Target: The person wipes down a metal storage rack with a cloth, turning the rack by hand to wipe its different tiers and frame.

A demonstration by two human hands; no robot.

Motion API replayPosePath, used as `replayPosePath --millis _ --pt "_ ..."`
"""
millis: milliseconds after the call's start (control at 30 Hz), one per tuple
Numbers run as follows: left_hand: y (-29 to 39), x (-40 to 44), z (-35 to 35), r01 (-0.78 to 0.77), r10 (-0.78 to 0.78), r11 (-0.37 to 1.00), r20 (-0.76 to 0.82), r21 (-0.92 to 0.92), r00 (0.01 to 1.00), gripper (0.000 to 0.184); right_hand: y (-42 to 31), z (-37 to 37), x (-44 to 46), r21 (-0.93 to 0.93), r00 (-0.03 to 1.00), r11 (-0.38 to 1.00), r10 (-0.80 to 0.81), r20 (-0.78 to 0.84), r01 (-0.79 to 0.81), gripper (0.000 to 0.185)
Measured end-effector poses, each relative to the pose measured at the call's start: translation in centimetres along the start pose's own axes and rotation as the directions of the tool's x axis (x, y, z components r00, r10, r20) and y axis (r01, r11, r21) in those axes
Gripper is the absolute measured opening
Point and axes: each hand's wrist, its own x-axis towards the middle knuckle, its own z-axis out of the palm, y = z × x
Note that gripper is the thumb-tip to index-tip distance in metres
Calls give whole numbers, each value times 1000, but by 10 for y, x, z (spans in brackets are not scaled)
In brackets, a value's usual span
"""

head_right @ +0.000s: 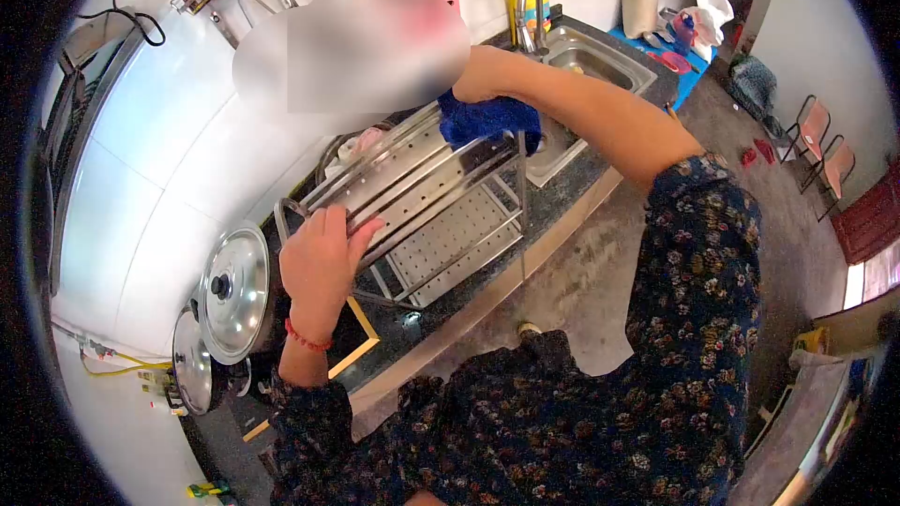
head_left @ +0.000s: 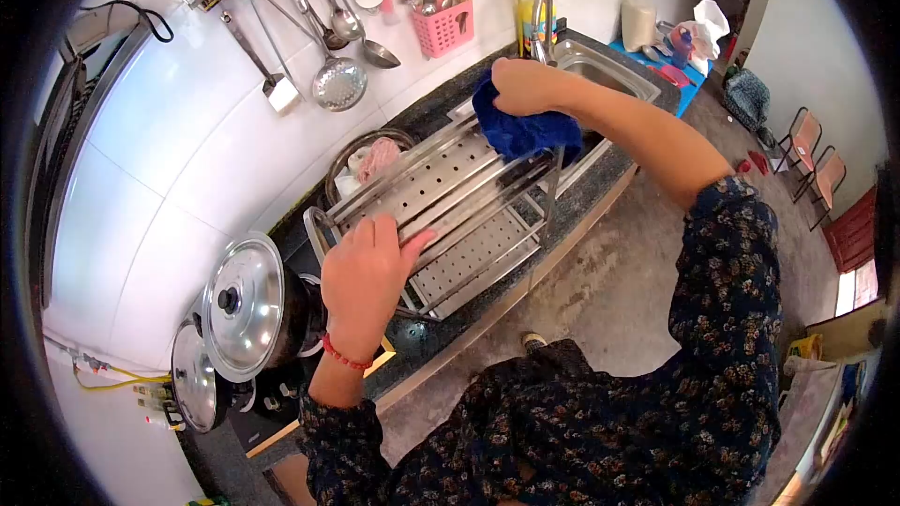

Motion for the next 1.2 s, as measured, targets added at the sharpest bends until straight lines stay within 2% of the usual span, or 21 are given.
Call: replayPosePath --millis 133,233,333,400,433,467,500,600,633,767,833,867,900,933,967,1000,1033,1067,1100,1133,1200 --pt "-6 -4 3 -8 8 1000 11 14 1000 43 2 1 43 -90 992 994 -56 116 66 42" --pt "-5 -4 5 4 -3 999 -24 39 1000 44 20 6 51 148 987 987 -83 139 62 41" --pt "-3 -5 9 31 -24 995 -69 97 997 46 43 32 41 698 992 706 53 117 -120 34" --pt "-1 -3 8 48 -40 991 -61 125 997 48 47 42 27 409 999 912 -29 -24 37 32" --pt "-1 -3 9 50 -44 991 -54 125 998 48 65 76 30 106 959 975 -169 -229 197 30" --pt "-1 -2 9 54 -48 991 -49 126 998 48 50 88 17 792 951 577 84 -298 198 32" --pt "0 -3 8 56 -52 990 -39 129 998 49 31 101 0 954 941 -203 302 -153 220 35" --pt "-1 -1 8 45 -47 991 7 125 999 49 19 100 -25 938 873 -39 382 -303 343 36" --pt "-3 -1 7 33 -35 993 17 109 999 49 18 96 -33 916 851 247 354 -388 315 35" --pt "-4 0 9 51 -53 995 23 91 998 49 24 83 -63 577 724 769 228 -651 276 37" --pt "-4 -1 8 56 -58 995 29 77 998 48 43 104 -77 502 736 863 309 -603 49 36" --pt "-4 -1 8 59 -61 996 37 72 997 48 55 128 -86 412 776 891 393 -494 -189 32" --pt "-4 -1 8 61 -64 996 43 68 997 47 69 163 -94 559 671 825 461 -581 -83 28" --pt "-4 -1 8 69 -73 996 55 63 996 47 65 170 -104 876 624 475 659 -419 86 25" --pt "-3 -1 8 67 -71 996 54 64 996 47 60 173 -116 964 621 16 762 -184 266 23" --pt "-3 -2 7 65 -68 996 55 66 996 46 64 169 -131 791 740 -331 638 -214 514 21" --pt "-3 -1 7 61 -65 996 54 69 996 46 42 144 -135 626 617 -427 779 -113 653 24" --pt "-2 0 7 57 -60 996 46 64 997 46 31 110 -146 845 481 425 695 -535 325 30" --pt "-1 0 7 51 -54 997 40 59 998 45 25 101 -146 684 507 720 547 -665 120 35" --pt "-1 0 7 43 -45 998 35 54 998 45 18 92 -146 400 514 914 378 -770 -73 40" --pt "2 2 6 35 -37 997 36 69 999 45 4 97 -118 603 387 775 505 -771 190 49"
